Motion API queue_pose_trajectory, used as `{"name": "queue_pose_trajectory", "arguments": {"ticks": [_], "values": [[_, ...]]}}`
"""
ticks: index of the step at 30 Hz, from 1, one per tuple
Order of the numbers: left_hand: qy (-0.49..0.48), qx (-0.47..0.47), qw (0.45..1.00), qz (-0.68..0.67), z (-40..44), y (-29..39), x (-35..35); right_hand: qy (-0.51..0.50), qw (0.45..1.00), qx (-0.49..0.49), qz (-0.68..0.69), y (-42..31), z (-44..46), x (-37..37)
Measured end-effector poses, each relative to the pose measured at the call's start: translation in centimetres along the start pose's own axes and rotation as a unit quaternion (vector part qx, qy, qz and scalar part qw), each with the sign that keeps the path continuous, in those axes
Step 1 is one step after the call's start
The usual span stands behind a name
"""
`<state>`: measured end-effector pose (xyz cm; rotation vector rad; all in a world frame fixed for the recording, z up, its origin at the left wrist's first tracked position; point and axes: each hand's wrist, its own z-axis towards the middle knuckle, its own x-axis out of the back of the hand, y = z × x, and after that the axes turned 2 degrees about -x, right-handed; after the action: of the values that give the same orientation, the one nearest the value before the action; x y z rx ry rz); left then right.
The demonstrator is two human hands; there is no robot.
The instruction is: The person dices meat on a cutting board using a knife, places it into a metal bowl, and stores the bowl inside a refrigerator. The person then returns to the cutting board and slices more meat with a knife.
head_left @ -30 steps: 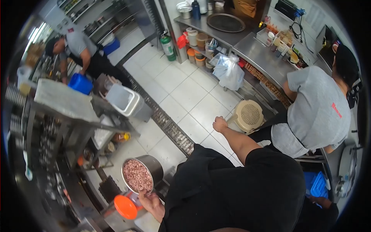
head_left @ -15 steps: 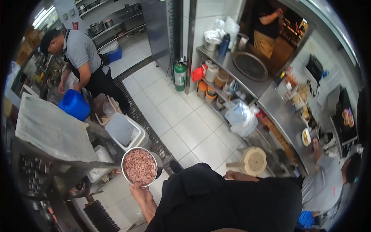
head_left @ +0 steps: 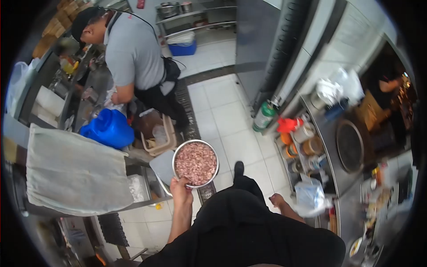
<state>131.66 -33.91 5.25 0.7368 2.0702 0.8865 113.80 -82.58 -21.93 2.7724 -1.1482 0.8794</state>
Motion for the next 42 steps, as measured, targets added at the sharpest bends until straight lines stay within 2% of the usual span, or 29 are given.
{"name": "queue_pose_trajectory", "arguments": {"ticks": [1, 2, 4, 6, 8, 10, 12, 14, 17, 19, 21, 23, 24, 25, 26, 28, 31, 34, 38, 40, 42], "values": [[0.032, -0.005, 0.999, -0.009, 0.9, 0.3, -3.8, 0.045, 0.999, 0.021, 0.002, -1.5, 3.6, 2.5], [0.066, -0.001, 0.998, -0.016, 1.3, 0.8, -6.8, 0.029, 0.971, 0.134, -0.198, -1.2, 10.4, 4.3], [0.075, 0.012, 0.997, -0.025, 3.4, -0.1, -9.5, 0.092, 0.978, 0.187, -0.018, -5.2, 16.1, 10.5], [0.068, 0.008, 0.997, -0.039, 6.7, 0.3, -12.5, 0.170, 0.959, 0.203, 0.100, -11.6, 22.0, 17.5], [0.056, 0.006, 0.997, -0.052, 9.4, 0.7, -15.8, 0.202, 0.945, 0.233, 0.105, -19.8, 25.6, 25.7], [0.087, -0.014, 0.994, -0.065, 11.2, 1.1, -20.8, 0.237, 0.922, 0.284, 0.117, -27.0, 28.0, 33.2], [0.089, -0.022, 0.993, -0.069, 14.6, 0.9, -23.9, 0.213, 0.908, 0.302, 0.196, -34.5, 29.6, 39.7], [0.094, -0.034, 0.993, -0.058, 18.8, 0.5, -26.2, 0.106, 0.916, 0.260, 0.286, -42.6, 29.3, 45.8], [0.089, -0.043, 0.995, -0.033, 25.5, -0.4, -29.7, 0.111, 0.903, 0.242, 0.337, -50.5, 29.7, 53.1], [0.077, -0.037, 0.996, -0.004, 30.5, -1.2, -32.0, 0.185, 0.888, 0.246, 0.341, -53.3, 33.7, 57.6], [0.069, -0.030, 0.997, 0.006, 36.3, -0.6, -33.1, 0.219, 0.888, 0.224, 0.337, -55.5, 38.5, 59.6], [0.052, -0.023, 0.998, 0.015, 39.7, -2.3, -38.4, 0.199, 0.880, 0.150, 0.405, -50.8, 42.0, 64.3], [0.054, -0.022, 0.998, 0.016, 42.4, -1.1, -39.8, 0.183, 0.875, 0.114, 0.433, -52.4, 41.6, 65.0], [0.053, -0.024, 0.998, 0.018, 45.6, 0.6, -41.0, 0.104, 0.853, 0.077, 0.505, -54.1, 40.7, 66.1], [0.050, -0.015, 0.999, 0.010, 49.0, 2.6, -42.0, 0.106, 0.856, 0.058, 0.503, -56.9, 40.3, 66.4], [0.036, -0.004, 0.999, 0.011, 53.2, 4.7, -44.5, 0.101, 0.851, 0.019, 0.515, -57.8, 40.4, 65.6], [0.031, -0.017, 0.999, 0.015, 60.8, 8.9, -49.4, 0.092, 0.824, -0.038, 0.558, -62.1, 42.5, 65.8], [0.011, -0.015, 1.000, 0.020, 67.9, 13.4, -53.8, 0.077, 0.816, -0.044, 0.571, -67.0, 44.7, 67.3], [0.025, -0.014, 0.998, 0.049, 76.0, 17.6, -59.1, 0.145, 0.823, 0.049, 0.547, -75.9, 51.1, 70.5], [0.028, -0.013, 0.999, 0.038, 80.9, 20.0, -62.3, 0.183, 0.812, 0.102, 0.545, -83.2, 53.1, 76.1], [0.053, -0.001, 0.998, 0.039, 83.5, 23.6, -64.8, 0.160, 0.792, 0.119, 0.577, -89.3, 52.3, 81.0]]}}
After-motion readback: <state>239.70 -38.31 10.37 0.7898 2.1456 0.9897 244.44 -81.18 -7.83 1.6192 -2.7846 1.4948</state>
